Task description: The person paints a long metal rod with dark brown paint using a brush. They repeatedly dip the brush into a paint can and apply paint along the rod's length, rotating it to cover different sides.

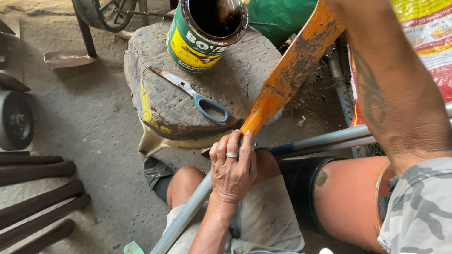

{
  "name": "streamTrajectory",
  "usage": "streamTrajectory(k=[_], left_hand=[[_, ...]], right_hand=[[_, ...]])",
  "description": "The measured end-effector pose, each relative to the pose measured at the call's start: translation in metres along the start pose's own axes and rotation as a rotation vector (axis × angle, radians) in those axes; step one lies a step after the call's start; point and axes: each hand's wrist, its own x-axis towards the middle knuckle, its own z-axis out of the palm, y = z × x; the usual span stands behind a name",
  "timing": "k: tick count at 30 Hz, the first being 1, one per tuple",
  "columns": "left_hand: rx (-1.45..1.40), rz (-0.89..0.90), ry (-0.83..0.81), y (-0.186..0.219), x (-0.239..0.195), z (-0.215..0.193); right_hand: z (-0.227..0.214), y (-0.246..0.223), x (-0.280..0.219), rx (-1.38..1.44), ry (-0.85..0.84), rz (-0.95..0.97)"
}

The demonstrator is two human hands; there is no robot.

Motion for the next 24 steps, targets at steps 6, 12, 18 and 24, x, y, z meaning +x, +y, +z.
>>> streamTrajectory(k=[6,12,18,24], left_hand=[[-0.010,0.000,-0.003,-0.001,-0.001,-0.001],[-0.024,-0.006,0.022,-0.002,-0.002,0.002],[-0.027,-0.006,0.027,-0.002,-0.002,0.004],[-0.026,-0.008,0.024,-0.001,-0.001,0.001]], right_hand=[[-0.007,0.008,-0.002,0.005,-0.021,-0.025],[-0.047,0.028,-0.005,-0.150,0.006,0.146],[-0.062,0.017,-0.012,-0.280,-0.006,0.235],[-0.046,-0.027,-0.021,-0.343,-0.047,0.069]])
